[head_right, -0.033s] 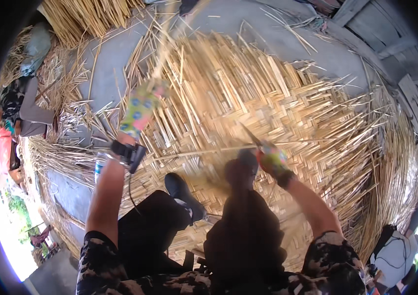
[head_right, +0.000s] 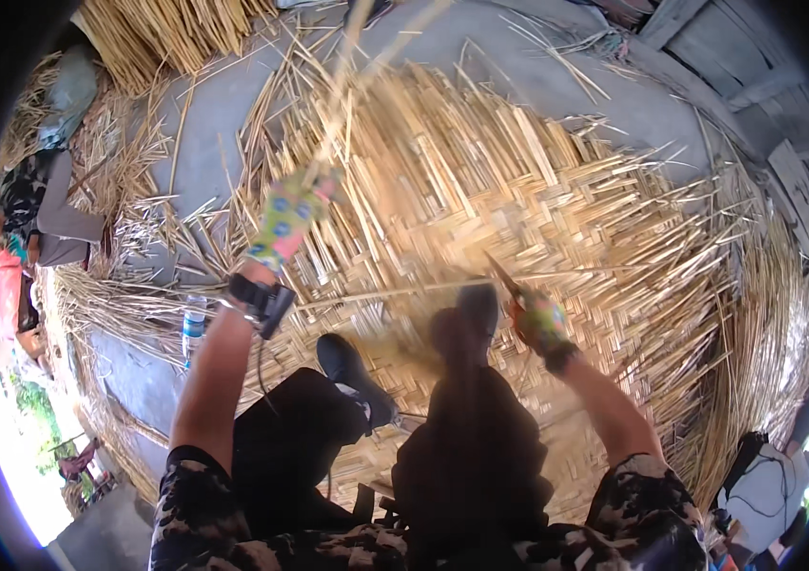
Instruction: Weaving a mat from straw or bamboo strips using hands and scissors.
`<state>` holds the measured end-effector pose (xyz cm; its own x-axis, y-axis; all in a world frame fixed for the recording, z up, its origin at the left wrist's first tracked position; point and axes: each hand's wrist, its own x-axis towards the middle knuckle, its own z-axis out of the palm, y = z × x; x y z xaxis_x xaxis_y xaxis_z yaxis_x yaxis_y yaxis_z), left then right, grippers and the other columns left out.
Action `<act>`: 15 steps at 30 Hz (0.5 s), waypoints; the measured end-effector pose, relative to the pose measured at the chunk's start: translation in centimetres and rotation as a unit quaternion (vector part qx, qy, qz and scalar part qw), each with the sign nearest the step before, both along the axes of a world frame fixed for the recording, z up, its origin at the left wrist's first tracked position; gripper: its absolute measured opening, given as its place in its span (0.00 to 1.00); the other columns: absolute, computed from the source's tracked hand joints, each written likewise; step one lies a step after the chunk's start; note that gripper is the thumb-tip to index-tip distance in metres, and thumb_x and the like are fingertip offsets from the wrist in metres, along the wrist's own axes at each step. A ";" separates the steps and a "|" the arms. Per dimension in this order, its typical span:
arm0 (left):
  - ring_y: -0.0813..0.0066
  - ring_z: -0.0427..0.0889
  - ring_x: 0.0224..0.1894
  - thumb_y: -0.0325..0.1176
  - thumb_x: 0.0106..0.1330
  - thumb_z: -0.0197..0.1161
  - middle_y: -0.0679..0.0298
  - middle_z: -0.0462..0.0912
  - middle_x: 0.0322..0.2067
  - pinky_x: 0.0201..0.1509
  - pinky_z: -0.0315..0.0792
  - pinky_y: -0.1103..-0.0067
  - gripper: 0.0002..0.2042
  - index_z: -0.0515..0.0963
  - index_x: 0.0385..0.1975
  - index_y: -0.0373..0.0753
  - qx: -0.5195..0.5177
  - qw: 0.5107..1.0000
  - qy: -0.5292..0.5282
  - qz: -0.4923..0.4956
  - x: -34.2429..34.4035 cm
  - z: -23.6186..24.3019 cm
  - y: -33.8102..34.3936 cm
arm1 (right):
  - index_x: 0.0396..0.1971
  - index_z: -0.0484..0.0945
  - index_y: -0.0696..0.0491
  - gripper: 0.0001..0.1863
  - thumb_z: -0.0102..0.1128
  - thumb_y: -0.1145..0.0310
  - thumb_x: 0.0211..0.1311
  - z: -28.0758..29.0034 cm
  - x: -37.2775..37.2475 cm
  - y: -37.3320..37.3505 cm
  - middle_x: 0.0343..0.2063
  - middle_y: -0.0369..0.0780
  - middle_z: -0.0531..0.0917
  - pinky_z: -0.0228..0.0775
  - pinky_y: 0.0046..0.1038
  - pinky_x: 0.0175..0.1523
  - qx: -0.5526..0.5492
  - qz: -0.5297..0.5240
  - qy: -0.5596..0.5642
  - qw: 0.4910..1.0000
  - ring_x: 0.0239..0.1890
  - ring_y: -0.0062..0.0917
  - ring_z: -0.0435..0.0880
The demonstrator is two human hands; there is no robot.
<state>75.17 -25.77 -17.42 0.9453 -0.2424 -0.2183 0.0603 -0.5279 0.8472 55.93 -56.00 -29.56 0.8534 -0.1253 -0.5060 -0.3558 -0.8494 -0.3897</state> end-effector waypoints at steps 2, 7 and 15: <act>0.85 0.74 0.20 0.36 0.59 0.55 0.67 0.79 0.23 0.19 0.66 0.88 0.12 0.75 0.37 0.37 -0.141 0.988 0.056 -0.038 -2.0 -3.4 -1.7 | 0.40 0.70 0.51 0.17 0.54 0.62 0.48 -2.8 -6.3 -4.8 0.29 0.47 0.78 0.68 0.37 0.34 -0.049 0.016 -0.110 0.993 0.31 0.41 0.77; 0.82 0.74 0.22 0.34 0.55 0.58 0.64 0.79 0.22 0.22 0.68 0.81 0.09 0.77 0.30 0.35 -0.025 0.982 -0.020 -0.187 -9.4 -5.7 -6.5 | 0.45 0.70 0.48 0.23 0.56 0.60 0.46 -1.8 -11.6 -6.5 0.31 0.45 0.78 0.69 0.34 0.35 -0.119 0.076 0.102 0.985 0.33 0.37 0.78; 0.75 0.75 0.21 0.41 0.50 0.63 0.60 0.77 0.19 0.25 0.67 0.78 0.15 0.77 0.26 0.34 -0.074 0.983 -0.115 -0.122 -12.3 -6.9 -9.3 | 0.38 0.76 0.56 0.14 0.55 0.65 0.53 7.1 0.4 3.2 0.30 0.42 0.80 0.70 0.23 0.36 0.383 0.179 -0.212 0.881 0.31 0.23 0.78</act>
<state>62.83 -35.03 -24.32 0.8755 -0.4809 0.0479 -0.2541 -0.3736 0.8921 56.33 -52.83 -22.47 0.9017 0.4295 0.0490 0.1973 -0.3080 -0.9307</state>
